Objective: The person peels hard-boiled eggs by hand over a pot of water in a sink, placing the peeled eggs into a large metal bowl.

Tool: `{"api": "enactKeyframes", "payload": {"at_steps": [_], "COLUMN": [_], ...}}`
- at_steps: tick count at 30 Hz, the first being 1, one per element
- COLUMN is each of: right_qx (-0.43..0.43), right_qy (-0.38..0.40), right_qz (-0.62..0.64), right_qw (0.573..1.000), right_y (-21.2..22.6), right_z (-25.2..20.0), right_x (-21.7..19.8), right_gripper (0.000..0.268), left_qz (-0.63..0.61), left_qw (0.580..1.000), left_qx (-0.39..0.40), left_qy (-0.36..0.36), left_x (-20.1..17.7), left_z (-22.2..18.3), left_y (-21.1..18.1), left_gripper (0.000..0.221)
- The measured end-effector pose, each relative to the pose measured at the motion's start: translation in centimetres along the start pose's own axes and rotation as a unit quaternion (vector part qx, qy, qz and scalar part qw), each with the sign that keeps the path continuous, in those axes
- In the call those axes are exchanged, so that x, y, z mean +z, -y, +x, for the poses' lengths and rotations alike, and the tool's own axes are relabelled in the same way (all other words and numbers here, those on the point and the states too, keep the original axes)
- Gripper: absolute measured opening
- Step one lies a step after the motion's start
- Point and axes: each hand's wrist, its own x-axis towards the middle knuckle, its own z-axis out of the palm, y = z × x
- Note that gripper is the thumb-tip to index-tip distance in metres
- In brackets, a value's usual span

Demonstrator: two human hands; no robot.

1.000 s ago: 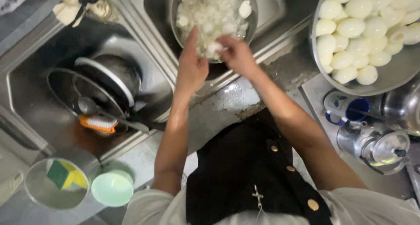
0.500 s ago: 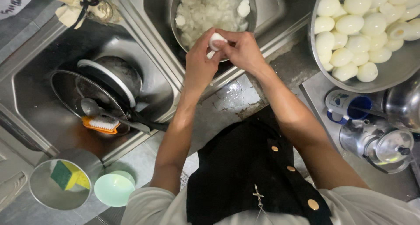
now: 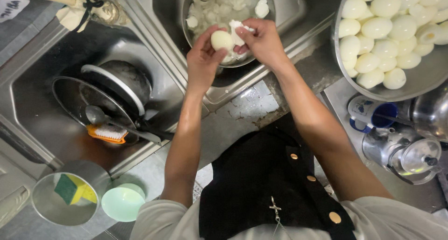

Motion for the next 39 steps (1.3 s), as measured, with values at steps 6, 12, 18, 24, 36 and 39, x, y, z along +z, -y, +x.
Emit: {"api": "enactKeyframes", "payload": {"at_steps": [6, 12, 18, 24, 36, 39], "right_qx": [-0.185, -0.285, 0.007, -0.027, -0.082, -0.046], "right_qy": [-0.085, -0.087, 0.136, 0.081, 0.039, 0.019], "right_qz": [-0.445, -0.375, -0.107, -0.062, -0.165, -0.185], "right_qw": [0.872, 0.878, 0.985, 0.994, 0.982, 0.981], "right_y": [-8.0, -4.8, 2.8, 4.0, 4.6, 3.8], "right_z": [4.9, 1.5, -2.8, -3.1, -5.0, -3.9], "right_x": [1.7, 2.0, 2.4, 2.6, 2.0, 1.3], "right_gripper": [0.023, 0.029, 0.038, 0.038, 0.018, 0.02], "left_qz": [-0.377, -0.542, -0.388, -0.315, 0.058, 0.053], "left_qw": [0.907, 0.839, 0.914, 0.945, 0.986, 0.972], "left_qx": [-0.135, -0.037, -0.108, -0.082, -0.022, -0.116], "left_qy": [-0.127, 0.024, 0.054, -0.019, -0.155, -0.197], "left_x": [-1.7, -3.1, -0.8, 1.0, 2.5, 1.4], "left_z": [1.3, 1.2, 1.3, 1.1, 0.0, 0.8], "left_y": [3.6, 5.3, 2.6, 2.4, 3.7, 4.8], "left_gripper": [0.036, 0.04, 0.052, 0.062, 0.053, 0.047]}}
